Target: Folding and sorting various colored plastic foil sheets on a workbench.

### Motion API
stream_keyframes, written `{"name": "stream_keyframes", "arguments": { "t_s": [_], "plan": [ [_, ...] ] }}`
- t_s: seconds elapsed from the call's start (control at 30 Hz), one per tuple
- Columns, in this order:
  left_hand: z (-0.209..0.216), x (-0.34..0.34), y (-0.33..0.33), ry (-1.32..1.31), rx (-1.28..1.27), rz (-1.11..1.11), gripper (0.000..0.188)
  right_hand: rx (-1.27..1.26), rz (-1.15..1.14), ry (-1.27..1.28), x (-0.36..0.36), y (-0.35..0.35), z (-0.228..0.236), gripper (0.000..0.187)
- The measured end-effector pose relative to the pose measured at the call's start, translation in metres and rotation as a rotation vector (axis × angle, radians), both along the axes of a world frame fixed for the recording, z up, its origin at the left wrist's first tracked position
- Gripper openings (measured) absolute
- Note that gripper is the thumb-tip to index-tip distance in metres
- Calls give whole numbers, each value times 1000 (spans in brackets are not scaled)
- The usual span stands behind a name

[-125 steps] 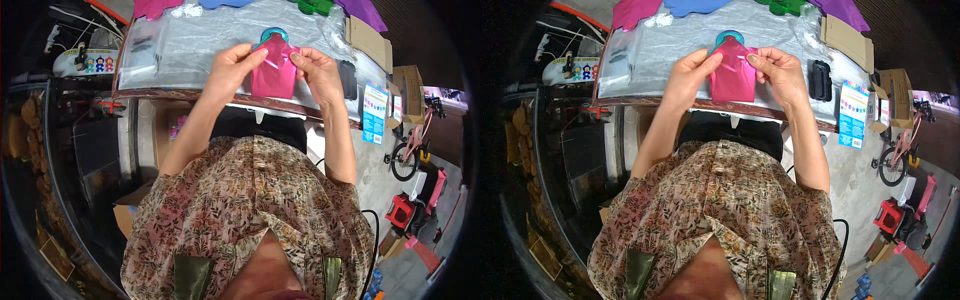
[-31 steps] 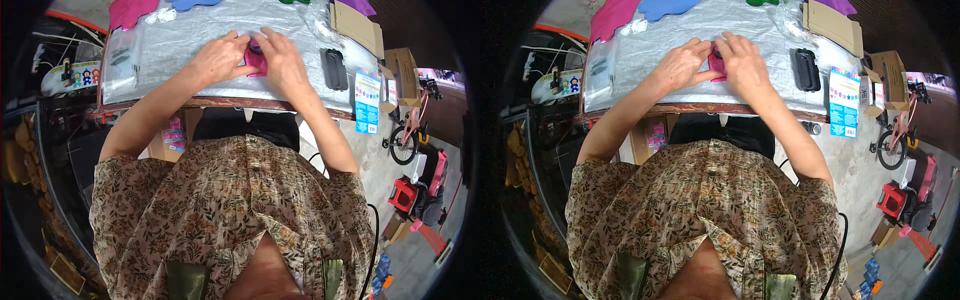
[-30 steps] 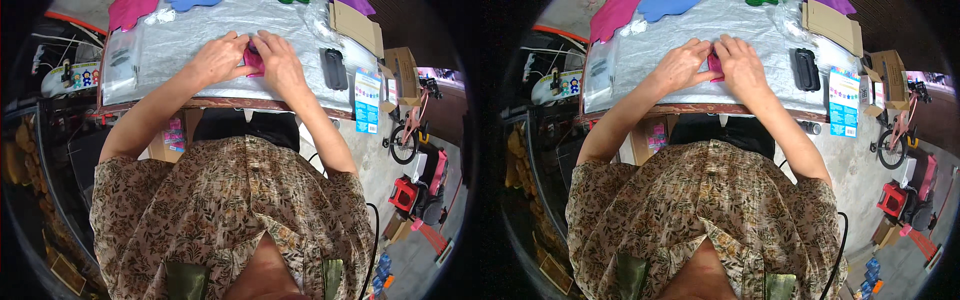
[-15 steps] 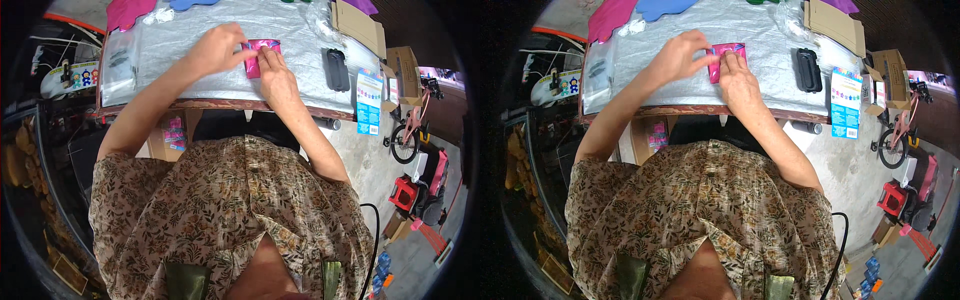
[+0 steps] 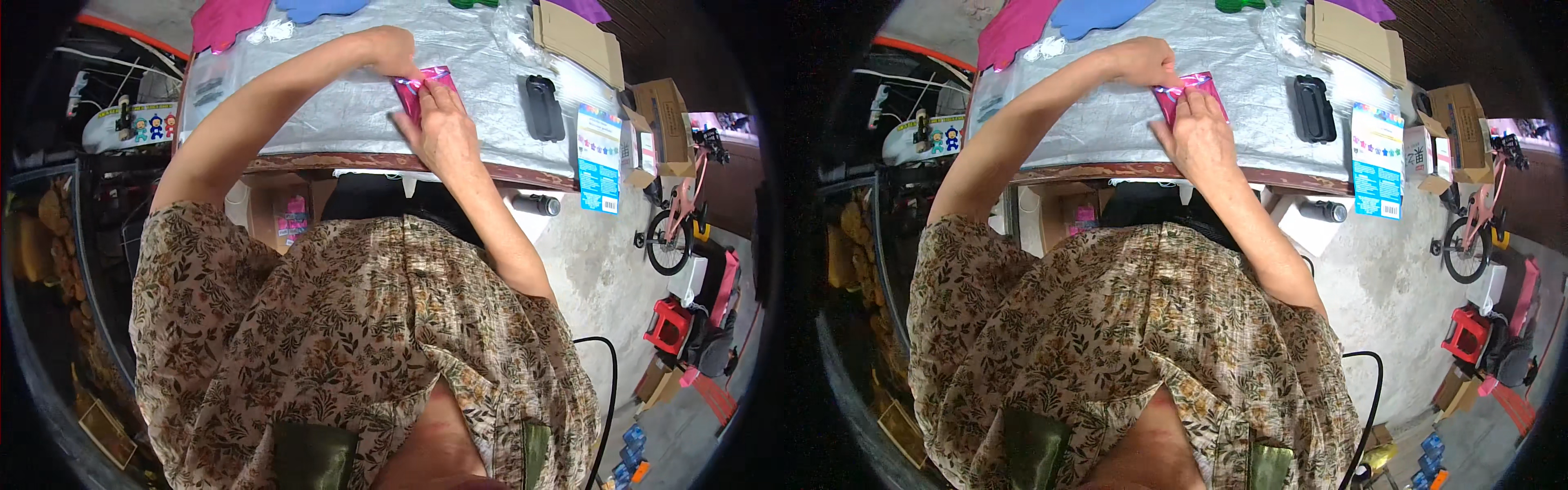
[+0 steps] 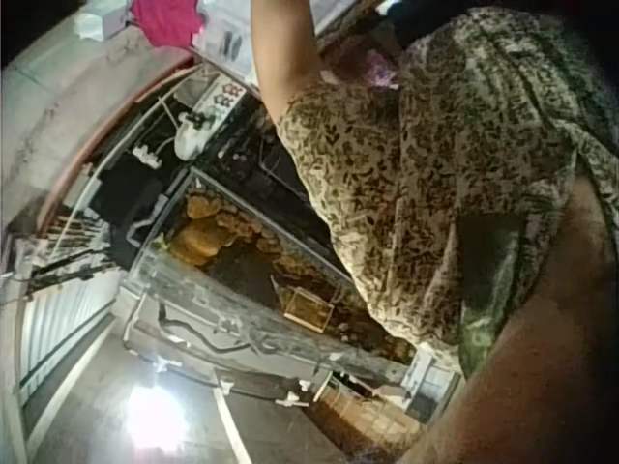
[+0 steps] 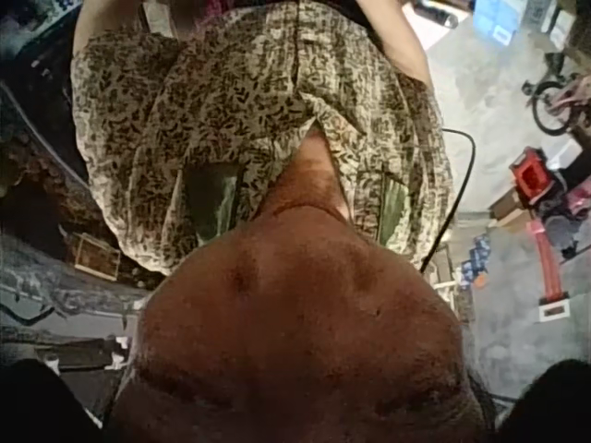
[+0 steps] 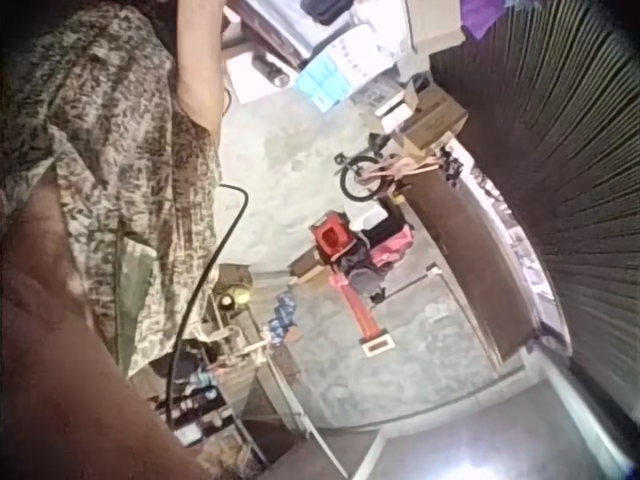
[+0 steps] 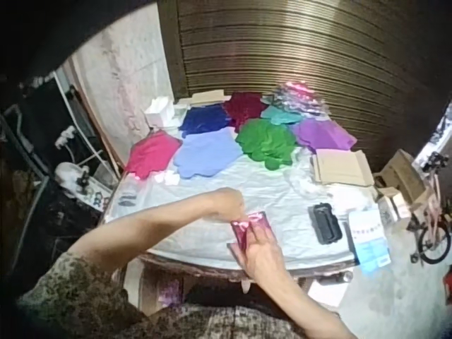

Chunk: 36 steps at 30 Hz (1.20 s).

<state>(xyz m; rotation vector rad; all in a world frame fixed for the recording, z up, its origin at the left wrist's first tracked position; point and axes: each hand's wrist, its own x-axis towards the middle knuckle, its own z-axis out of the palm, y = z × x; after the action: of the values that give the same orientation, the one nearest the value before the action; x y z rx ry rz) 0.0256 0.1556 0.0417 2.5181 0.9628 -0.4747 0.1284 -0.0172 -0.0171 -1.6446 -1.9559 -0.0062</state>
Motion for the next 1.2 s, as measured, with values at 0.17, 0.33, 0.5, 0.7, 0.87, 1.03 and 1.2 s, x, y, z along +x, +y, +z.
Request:
{"name": "stream_keyframes", "arguments": {
  "t_s": [0.17, 0.33, 0.5, 0.7, 0.87, 1.03, 1.2],
  "plan": [
    [-24, -21, -4, -242, -280, 194, 35, 11, -19, 52, -5, 5, -2, 38],
    [-29, -28, -21, -617, -680, 580, 32, 112, -58, 91, -3, 9, -7, 36],
    [16, -41, -47, -970, -811, 684, 38, 46, -134, 787, 21, 10, 27, 24],
    [2, -29, -78, -1661, -680, 817, 42, -84, -29, 1767, 35, 14, 43, 15],
    [6, 6, -108, -1786, -885, 846, 37, -125, -69, 1825, 19, 13, 54, 14],
    [-1, 11, -111, -1801, -921, 874, 31, -89, 5, 1649, 16, 11, 43, 20],
    [-2, 14, -114, -1741, -855, 892, 27, -161, 29, 1448, 24, 8, 42, 31]
  ]
}}
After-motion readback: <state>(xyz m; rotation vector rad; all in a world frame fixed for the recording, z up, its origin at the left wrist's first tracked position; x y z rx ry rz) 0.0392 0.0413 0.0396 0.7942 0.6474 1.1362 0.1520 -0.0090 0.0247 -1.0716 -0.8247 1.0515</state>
